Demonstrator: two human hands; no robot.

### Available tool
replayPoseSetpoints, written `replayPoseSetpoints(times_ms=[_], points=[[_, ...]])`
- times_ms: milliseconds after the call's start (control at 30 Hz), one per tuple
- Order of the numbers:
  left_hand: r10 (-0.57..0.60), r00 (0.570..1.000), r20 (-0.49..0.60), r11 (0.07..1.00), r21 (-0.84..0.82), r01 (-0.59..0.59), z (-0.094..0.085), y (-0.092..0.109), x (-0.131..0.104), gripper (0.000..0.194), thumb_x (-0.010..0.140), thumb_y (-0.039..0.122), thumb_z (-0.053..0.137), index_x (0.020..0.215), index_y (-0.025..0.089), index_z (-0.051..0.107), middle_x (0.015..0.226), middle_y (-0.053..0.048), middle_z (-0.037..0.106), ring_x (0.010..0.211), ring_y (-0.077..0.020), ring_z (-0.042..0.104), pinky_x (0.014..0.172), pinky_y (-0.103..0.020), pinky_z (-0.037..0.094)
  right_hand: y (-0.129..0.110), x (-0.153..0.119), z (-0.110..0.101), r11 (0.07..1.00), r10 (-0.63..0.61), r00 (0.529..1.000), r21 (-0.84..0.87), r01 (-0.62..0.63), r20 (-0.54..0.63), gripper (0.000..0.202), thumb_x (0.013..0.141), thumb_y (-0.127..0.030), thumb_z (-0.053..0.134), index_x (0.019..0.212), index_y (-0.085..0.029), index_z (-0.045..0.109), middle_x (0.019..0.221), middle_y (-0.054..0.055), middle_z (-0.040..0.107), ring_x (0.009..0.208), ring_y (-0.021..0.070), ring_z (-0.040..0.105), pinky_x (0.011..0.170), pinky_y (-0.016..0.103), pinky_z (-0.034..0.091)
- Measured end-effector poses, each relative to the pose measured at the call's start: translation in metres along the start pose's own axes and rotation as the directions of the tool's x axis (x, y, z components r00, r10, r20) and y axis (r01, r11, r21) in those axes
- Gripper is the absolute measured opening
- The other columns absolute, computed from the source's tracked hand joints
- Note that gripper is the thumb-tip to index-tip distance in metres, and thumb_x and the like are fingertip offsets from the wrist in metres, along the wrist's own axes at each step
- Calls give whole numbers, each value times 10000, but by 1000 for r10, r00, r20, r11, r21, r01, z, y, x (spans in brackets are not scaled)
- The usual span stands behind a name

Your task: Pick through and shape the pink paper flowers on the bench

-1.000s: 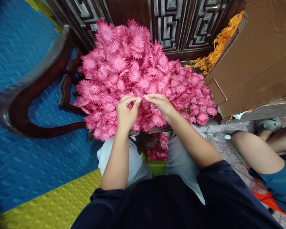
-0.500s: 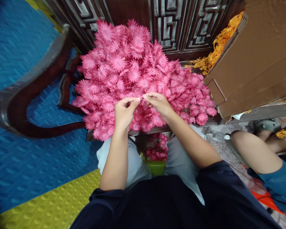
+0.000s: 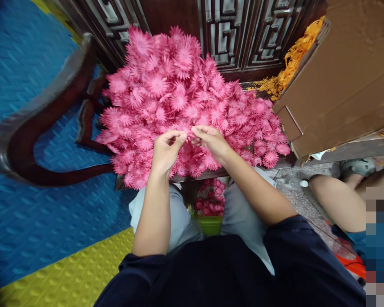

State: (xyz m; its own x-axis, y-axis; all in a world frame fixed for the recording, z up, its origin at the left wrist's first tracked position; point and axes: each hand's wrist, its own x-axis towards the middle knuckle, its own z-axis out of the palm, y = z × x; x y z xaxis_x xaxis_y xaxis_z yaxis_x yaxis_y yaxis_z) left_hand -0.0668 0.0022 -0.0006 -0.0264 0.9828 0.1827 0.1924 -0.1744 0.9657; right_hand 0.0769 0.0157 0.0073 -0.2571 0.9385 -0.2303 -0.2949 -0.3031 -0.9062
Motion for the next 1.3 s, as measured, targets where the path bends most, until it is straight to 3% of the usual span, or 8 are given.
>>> replayPoseSetpoints(times_ms=[167, 300, 500, 667, 1000, 1300], points=[[82, 993, -88, 977, 204, -62, 3, 0, -1, 111, 782, 135, 576, 693, 188, 617, 718, -1, 578, 710, -126, 525, 699, -250, 425, 2, -1, 6, 979, -115, 991, -178, 102, -66, 367, 518, -443, 806, 740, -192, 657, 755, -2, 641, 722, 110, 566, 729, 261, 453], [49, 991, -127, 983, 182, -26, 7, -4, -2, 137, 804, 136, 542, 680, 191, 563, 713, -7, 557, 729, -137, 518, 724, -260, 414, 5, 1, 7, 960, -182, 971, -243, 142, -153, 314, 503, -419, 815, 634, -191, 643, 683, -6, 636, 683, 118, 557, 736, 285, 455], [45, 963, -265, 992, 126, -12, 11, -4, -4, 107, 821, 165, 537, 717, 188, 551, 737, -6, 542, 721, -132, 502, 716, -252, 407, 4, 1, 5, 983, -77, 989, -174, 54, -128, 323, 515, -458, 800, 645, -191, 671, 626, -22, 605, 587, 86, 481, 641, 259, 420], [88, 941, -328, 987, 154, -39, 16, 0, -6, 122, 834, 184, 525, 712, 190, 535, 734, -6, 520, 716, -132, 488, 700, -250, 399, 4, 1, 8, 989, -66, 986, -140, 44, -155, 323, 521, -455, 796, 645, -185, 671, 628, -21, 594, 602, 83, 466, 624, 252, 398], [240, 888, -393, 961, 223, -161, 24, 5, -6, 130, 849, 187, 509, 719, 189, 507, 722, -12, 480, 709, -136, 461, 693, -260, 381, 5, 2, 9, 986, -149, 963, -101, 129, -223, 320, 559, -446, 776, 638, -172, 632, 556, -55, 517, 567, 66, 440, 620, 238, 400], [325, 839, -436, 940, 246, -236, 25, 9, -4, 130, 852, 171, 500, 723, 182, 516, 718, -10, 470, 694, -130, 447, 679, -262, 373, 4, 2, 9, 966, -254, 926, -114, 231, -278, 203, 634, -362, 726, 687, -182, 650, 641, -39, 589, 631, 81, 495, 689, 252, 428]])
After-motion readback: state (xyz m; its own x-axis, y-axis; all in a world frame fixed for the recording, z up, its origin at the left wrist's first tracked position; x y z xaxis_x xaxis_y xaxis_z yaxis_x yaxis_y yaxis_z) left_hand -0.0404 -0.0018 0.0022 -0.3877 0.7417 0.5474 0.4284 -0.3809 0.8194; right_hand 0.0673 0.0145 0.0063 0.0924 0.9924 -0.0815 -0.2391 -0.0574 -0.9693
